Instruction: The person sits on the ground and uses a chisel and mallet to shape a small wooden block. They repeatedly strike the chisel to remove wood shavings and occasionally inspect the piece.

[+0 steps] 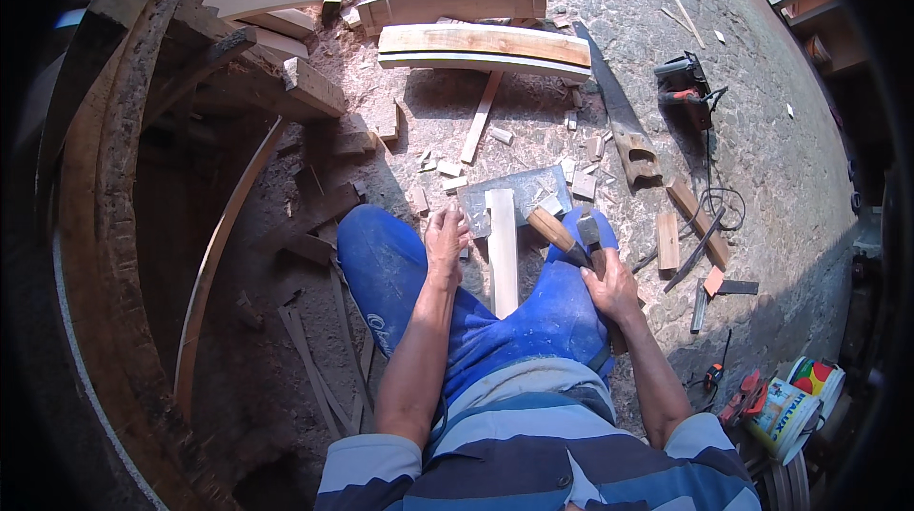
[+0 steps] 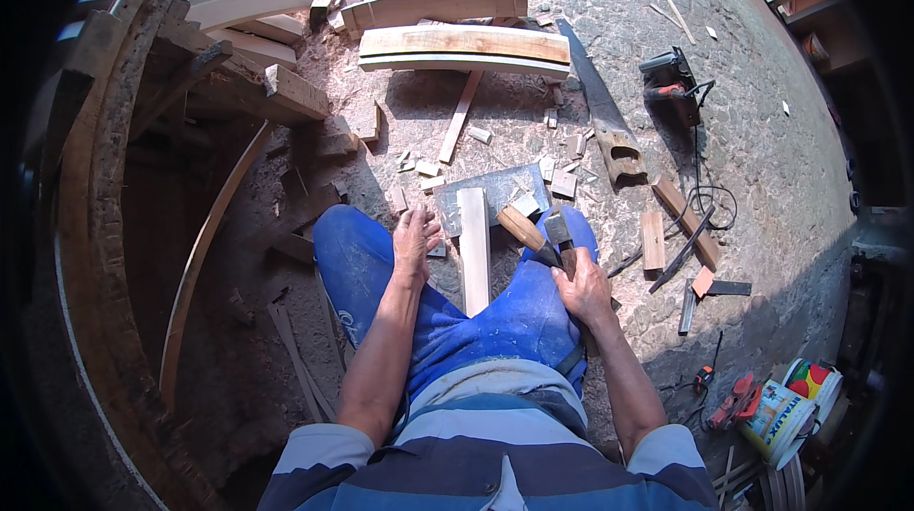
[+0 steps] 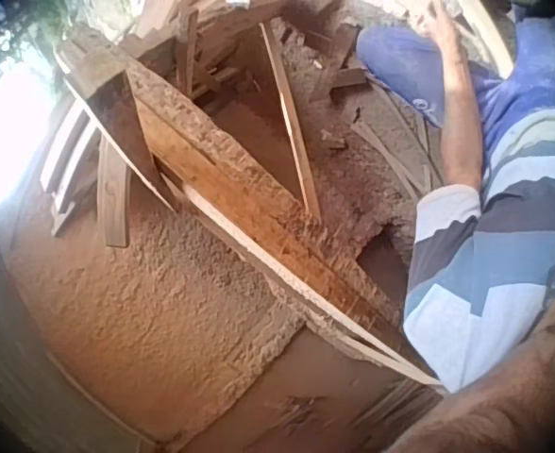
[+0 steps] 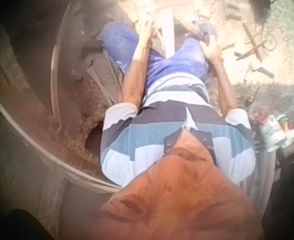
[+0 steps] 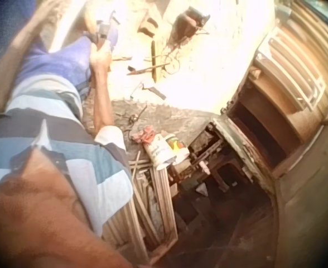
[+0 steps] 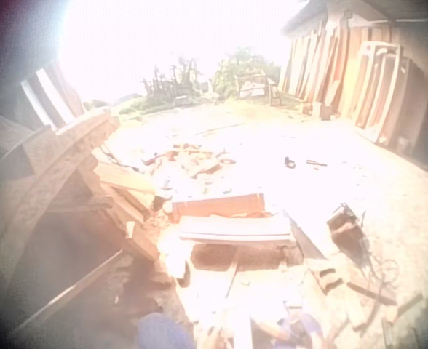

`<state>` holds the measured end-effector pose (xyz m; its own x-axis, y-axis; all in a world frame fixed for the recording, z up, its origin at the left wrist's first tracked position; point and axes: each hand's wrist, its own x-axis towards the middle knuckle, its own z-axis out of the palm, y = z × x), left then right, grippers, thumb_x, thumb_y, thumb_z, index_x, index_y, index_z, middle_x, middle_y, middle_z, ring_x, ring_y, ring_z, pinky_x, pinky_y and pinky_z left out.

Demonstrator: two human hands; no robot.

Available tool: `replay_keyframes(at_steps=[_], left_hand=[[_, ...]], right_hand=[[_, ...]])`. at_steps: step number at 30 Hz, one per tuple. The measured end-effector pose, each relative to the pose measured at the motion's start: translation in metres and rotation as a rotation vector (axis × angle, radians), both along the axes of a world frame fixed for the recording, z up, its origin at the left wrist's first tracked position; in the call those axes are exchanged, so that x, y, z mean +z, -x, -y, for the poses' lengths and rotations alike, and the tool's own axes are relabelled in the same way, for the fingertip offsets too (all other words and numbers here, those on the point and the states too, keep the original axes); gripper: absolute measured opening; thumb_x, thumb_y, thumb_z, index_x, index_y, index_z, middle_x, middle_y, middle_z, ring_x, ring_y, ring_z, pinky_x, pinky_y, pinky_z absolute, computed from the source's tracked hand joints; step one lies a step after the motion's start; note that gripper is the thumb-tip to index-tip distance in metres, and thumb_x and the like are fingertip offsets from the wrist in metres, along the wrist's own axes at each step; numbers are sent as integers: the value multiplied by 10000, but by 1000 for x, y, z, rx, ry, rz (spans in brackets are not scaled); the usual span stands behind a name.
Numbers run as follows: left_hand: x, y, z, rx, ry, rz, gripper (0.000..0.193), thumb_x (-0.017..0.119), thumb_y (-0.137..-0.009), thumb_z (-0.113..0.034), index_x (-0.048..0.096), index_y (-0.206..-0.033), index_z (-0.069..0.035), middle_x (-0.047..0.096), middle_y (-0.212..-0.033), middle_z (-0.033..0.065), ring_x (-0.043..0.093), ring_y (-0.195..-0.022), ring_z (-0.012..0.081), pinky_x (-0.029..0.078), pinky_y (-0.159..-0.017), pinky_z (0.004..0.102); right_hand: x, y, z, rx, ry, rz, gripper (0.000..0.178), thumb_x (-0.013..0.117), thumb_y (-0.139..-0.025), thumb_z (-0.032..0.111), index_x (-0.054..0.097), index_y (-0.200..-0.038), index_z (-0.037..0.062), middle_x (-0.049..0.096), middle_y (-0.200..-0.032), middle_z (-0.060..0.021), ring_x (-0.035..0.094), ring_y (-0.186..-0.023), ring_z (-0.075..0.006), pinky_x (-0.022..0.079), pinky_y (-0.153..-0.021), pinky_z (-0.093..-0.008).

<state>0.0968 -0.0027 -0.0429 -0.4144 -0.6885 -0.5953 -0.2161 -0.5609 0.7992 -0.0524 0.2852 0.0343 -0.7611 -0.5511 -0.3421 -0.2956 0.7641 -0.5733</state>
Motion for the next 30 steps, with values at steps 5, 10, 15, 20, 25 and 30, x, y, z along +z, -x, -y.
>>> replay_keyframes(at_steps=[5, 10, 15, 20, 25, 30], left_hand=[[4, -5, -66, -541, 59, 72, 1035, 915, -753, -340, 341, -1527, 37, 566, -1335, 157, 545, -1280, 308, 421, -1127, 421], [-10, -16, -82, -451, -188, 38, 1211, 969, -639, -195, 241, -1596, -58, 492, -1426, 119, 494, -1324, 264, 439, -1110, 396], [8, -5, -87, -327, -202, 68, 1172, 935, -664, -146, 248, -1613, -107, 541, -1369, 114, 573, -1221, 255, 501, -1034, 389], [60, 60, -24, -261, 129, 185, 977, 883, -701, -109, 362, -1528, -72, 618, -1184, 105, 652, -1026, 203, 576, -859, 341], [126, 150, 88, -170, 500, 205, 1241, 925, -667, -270, 154, -1617, -57, 640, -1193, 199, 697, -998, 299, 604, -866, 392], [159, 209, 117, -318, 772, 398, 1481, 947, -580, -438, 2, -1662, -78, 458, -1414, 390, 580, -1265, 457, 526, -1073, 439]], right_hand=[[0, 17, 2, 31, -165, 30, 419, 715, -923, 319, 509, -1142, 27, 712, -987, -292, 683, -968, -505, 528, -842, -582], [-12, 24, -5, 70, -150, 68, 426, 704, -932, 317, 477, -1165, 42, 703, -954, -300, 678, -938, -515, 512, -823, -604], [-10, 36, -17, 86, -144, 153, 423, 683, -947, 328, 483, -1186, 42, 706, -1006, -279, 684, -956, -503, 512, -847, -604], [-6, 52, -33, 100, -174, 183, 444, 682, -949, 330, 483, -1218, 38, 702, -1031, -295, 675, -969, -519, 503, -855, -605], [-22, 60, -46, 121, -103, 208, 417, 693, -946, 283, 499, -1218, 33, 696, -1007, -284, 672, -967, -512, 508, -833, -565], [-22, 59, -48, 87, -61, 207, 413, 694, -944, 275, 491, -1206, 27, 694, -1001, -298, 668, -974, -520, 503, -834, -575]])
